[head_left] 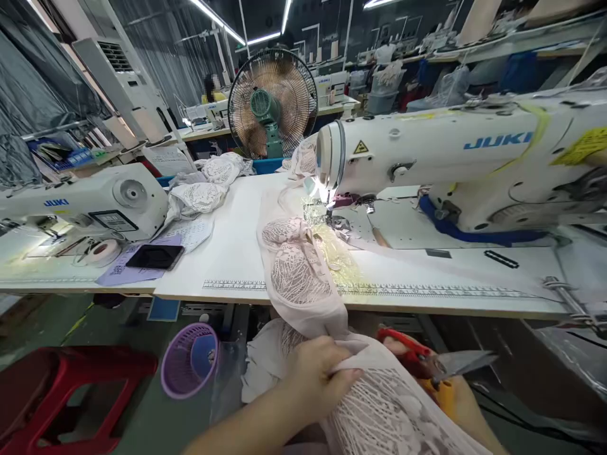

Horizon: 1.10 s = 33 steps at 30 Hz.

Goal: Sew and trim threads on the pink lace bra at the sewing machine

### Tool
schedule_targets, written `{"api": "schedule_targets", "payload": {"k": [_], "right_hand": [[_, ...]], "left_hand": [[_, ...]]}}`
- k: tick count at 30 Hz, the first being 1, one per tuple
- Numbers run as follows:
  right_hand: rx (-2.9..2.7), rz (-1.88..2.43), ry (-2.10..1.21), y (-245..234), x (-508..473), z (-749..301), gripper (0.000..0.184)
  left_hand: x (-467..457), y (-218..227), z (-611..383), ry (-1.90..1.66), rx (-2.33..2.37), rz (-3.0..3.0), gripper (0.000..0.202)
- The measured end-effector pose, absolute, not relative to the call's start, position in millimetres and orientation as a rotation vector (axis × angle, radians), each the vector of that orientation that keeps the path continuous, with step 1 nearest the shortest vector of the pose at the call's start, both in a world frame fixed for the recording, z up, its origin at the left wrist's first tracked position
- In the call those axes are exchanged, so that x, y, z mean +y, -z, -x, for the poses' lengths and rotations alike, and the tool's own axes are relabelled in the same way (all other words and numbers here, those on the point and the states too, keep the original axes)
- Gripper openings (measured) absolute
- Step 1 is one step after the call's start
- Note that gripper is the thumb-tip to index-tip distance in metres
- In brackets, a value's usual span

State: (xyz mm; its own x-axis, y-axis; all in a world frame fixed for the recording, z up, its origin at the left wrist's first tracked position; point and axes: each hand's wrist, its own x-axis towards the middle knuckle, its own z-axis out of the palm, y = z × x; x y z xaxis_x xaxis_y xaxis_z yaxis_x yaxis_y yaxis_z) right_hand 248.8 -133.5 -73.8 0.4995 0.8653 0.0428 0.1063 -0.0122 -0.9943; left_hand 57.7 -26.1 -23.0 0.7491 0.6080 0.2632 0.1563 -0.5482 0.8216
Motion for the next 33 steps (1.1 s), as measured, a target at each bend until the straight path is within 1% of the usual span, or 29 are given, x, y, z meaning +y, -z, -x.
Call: {"api": "schedule_targets", "payload": {"k": [2, 4, 9, 12, 16, 26, 29, 33], "right_hand": [[-0.844, 1.489, -0.771, 69, -136, -250, 0.043], [-0.800, 1.510, -0.794, 59, -138, -255, 0.047], [-0.819, 1.540, -0.916, 21, -139, -258, 0.041], [-0.855, 1.564, -0.980, 8, -138, -251, 0.036], [-0.864, 1.596, -1.008, 6, -133, -244, 0.031], [-0.859, 1.635, -1.063, 7, -128, -240, 0.033], [-0.871, 1.625, -1.095, 8, -127, -239, 0.032], [-0.902, 1.613, -1.143, 9, -127, -237, 0.032]], "left_hand": [[-25, 23, -53, -0.672, 0.547, -2.184, 0.029], [-24, 24, -50, -0.658, 0.538, -2.245, 0.030], [-22, 21, -46, -0.612, 0.553, -2.355, 0.028], [-20, 19, -46, -0.563, 0.555, -2.409, 0.027], [-19, 20, -45, -0.580, 0.562, -2.491, 0.024], [-20, 19, -45, -0.630, 0.552, -2.563, 0.025], [-19, 19, -45, -0.566, 0.583, -2.475, 0.023], [-18, 18, -46, -0.398, 0.691, -2.277, 0.020]]}}
